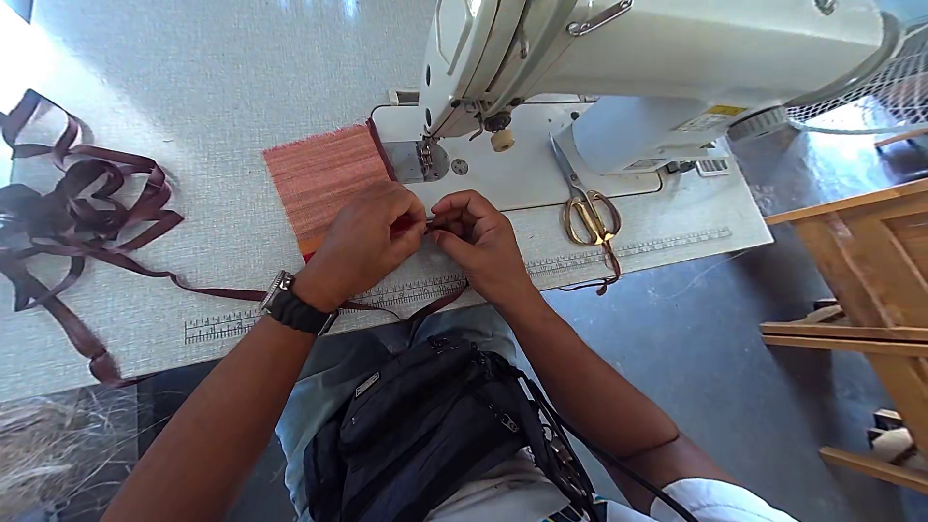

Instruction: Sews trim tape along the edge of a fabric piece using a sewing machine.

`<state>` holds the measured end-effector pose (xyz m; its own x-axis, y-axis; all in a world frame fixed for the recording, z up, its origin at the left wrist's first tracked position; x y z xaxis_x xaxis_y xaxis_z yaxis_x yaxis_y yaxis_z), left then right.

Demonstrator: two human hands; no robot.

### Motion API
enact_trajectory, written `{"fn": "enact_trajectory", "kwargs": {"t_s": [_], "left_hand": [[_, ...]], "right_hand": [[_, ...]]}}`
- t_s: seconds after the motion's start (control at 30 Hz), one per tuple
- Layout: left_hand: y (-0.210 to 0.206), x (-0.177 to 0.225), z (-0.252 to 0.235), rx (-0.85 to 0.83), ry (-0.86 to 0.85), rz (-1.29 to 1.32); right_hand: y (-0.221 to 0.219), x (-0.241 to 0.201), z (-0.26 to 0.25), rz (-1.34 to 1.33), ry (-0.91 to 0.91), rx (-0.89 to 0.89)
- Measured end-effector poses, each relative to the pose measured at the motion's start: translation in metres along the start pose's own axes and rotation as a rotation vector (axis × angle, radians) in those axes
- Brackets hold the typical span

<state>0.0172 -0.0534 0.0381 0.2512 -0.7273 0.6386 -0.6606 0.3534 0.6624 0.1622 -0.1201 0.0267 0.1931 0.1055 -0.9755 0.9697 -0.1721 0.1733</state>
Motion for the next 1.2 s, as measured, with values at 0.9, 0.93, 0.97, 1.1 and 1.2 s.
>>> {"fn": "enact_trajectory", "kwargs": {"t_s": [0.9, 0.93, 0.97, 1.1, 1.2], "left_hand": [[-0.0030, -0.0076, -0.0045, -0.002, 0.055, 0.022], [-0.0028, -0.0074, -0.0045, -0.004, 0.057, 0.026], [-0.0025, -0.0073, -0.0047, -0.004, 0.059, 0.028], [-0.0020, -0.0075, -0.0054, 0.005, 0.056, 0.026], [-0.0023, -0.0074, -0.0054, 0.006, 0.049, 0.025]], "right_hand": [[-0.0022, -0.0007, 0.0008, 0.022, -0.023, 0.017], [-0.0022, -0.0006, 0.0010, 0.018, -0.020, 0.013], [-0.0026, -0.0006, 0.0010, 0.018, -0.010, 0.006], [-0.0033, -0.0022, 0.0016, 0.018, 0.025, 0.000], [-0.0034, -0.0018, 0.0020, 0.025, 0.028, 0.023]]}}
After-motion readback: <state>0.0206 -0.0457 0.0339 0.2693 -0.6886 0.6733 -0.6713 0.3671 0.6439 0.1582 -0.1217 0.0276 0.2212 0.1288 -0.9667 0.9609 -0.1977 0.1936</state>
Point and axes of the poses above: each hand's wrist, its own z-axis away from the middle knuckle, its own y-axis out of the back of the hand, x = y × z, the point moved 7 cm from there along -z, towards the middle knuckle, and after that the axes turned 3 degrees about -z, right-handed, at the moved point
